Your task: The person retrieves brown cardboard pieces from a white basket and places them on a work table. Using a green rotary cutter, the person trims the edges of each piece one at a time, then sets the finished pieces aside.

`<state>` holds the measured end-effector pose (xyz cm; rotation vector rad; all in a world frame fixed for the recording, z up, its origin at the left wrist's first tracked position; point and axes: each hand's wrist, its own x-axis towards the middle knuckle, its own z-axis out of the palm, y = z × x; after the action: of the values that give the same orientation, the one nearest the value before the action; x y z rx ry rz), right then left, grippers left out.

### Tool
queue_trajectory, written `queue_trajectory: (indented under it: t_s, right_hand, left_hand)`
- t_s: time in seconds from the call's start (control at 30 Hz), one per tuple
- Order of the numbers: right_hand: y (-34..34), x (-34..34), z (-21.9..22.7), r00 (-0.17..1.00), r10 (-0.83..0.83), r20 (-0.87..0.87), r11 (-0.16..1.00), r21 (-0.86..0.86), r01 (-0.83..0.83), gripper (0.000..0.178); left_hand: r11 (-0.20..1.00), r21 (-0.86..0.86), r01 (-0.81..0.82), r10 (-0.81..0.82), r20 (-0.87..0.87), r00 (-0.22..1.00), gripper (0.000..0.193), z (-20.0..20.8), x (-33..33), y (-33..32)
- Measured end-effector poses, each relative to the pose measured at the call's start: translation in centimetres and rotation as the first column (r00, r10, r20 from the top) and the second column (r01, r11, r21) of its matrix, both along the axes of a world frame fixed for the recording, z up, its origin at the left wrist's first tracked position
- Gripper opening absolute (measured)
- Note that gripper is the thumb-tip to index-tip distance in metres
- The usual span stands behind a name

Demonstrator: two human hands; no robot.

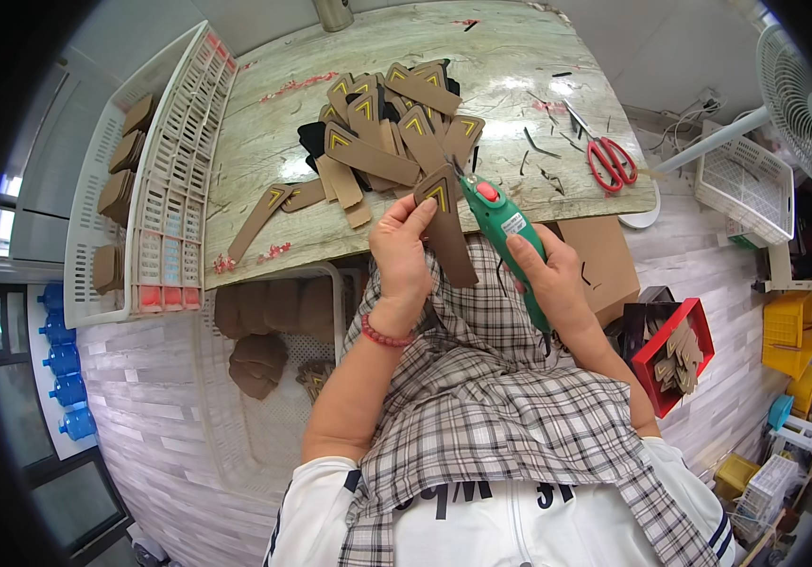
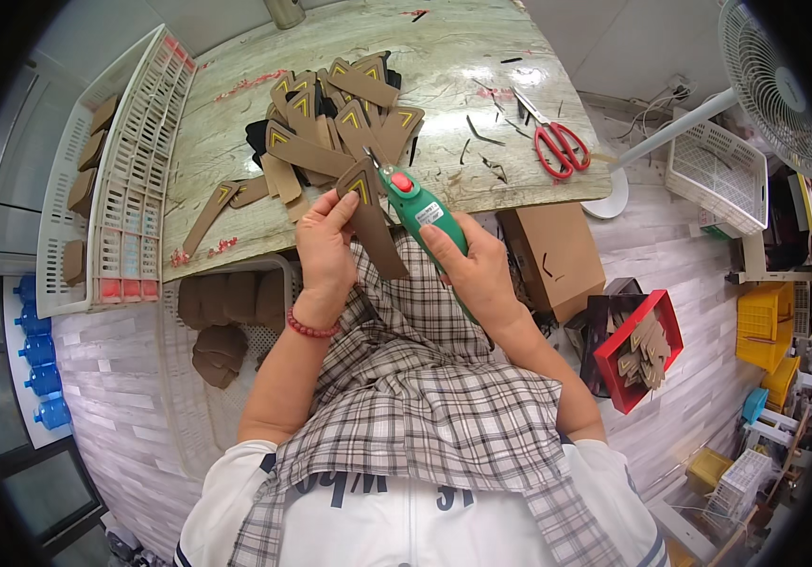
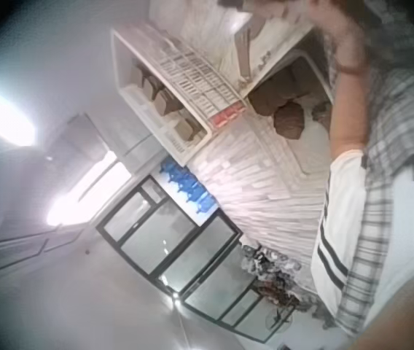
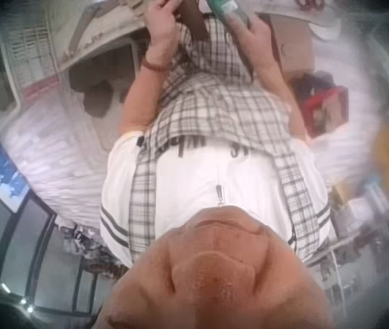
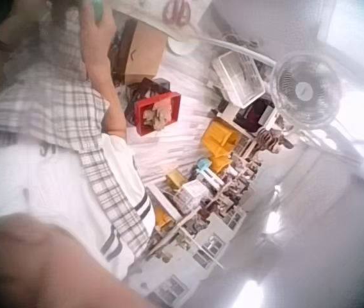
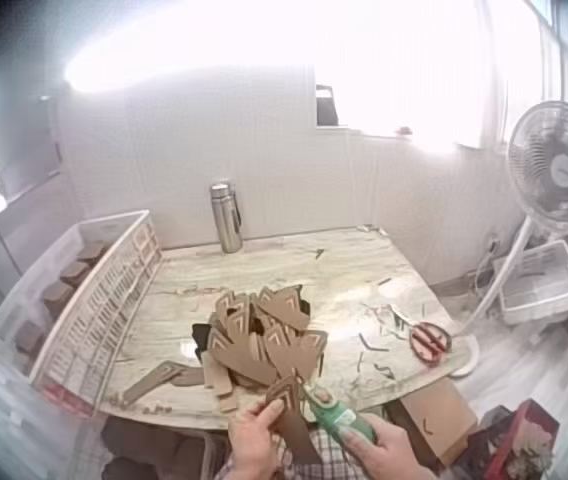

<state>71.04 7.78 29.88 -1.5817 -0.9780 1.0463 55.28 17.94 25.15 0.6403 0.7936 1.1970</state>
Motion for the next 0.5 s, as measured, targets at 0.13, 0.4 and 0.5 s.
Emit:
queue_trajectory:
  t_s: [0.13, 0.4, 0.5]
  right_hand:
    - [-0.2, -0.2, 0.0, 1.000, 0.013, -0.005, 1.000, 0.005, -0.013, 0.040]
    - [-0.3, -0.2, 0.2, 1.000, 0.026, 0.014, 1.000, 0.013, -0.026, 0.040]
    - [-0.4, -0.2, 0.4, 0.999, 0.048, -0.011, 0.999, 0.011, -0.048, 0.042]
  left_hand:
    - [0.997, 0.058, 0.044, -0.040, -0.063, 0.997, 0.015, 0.4, -1.2, 1.1]
    - [0.984, 0.116, 0.133, -0.115, -0.155, 0.981, 0.014, 0.6, -2.4, 2.2]
    - [0.970, 0.123, 0.208, -0.179, -0.212, 0.961, 0.014, 0.8, -3.4, 2.9]
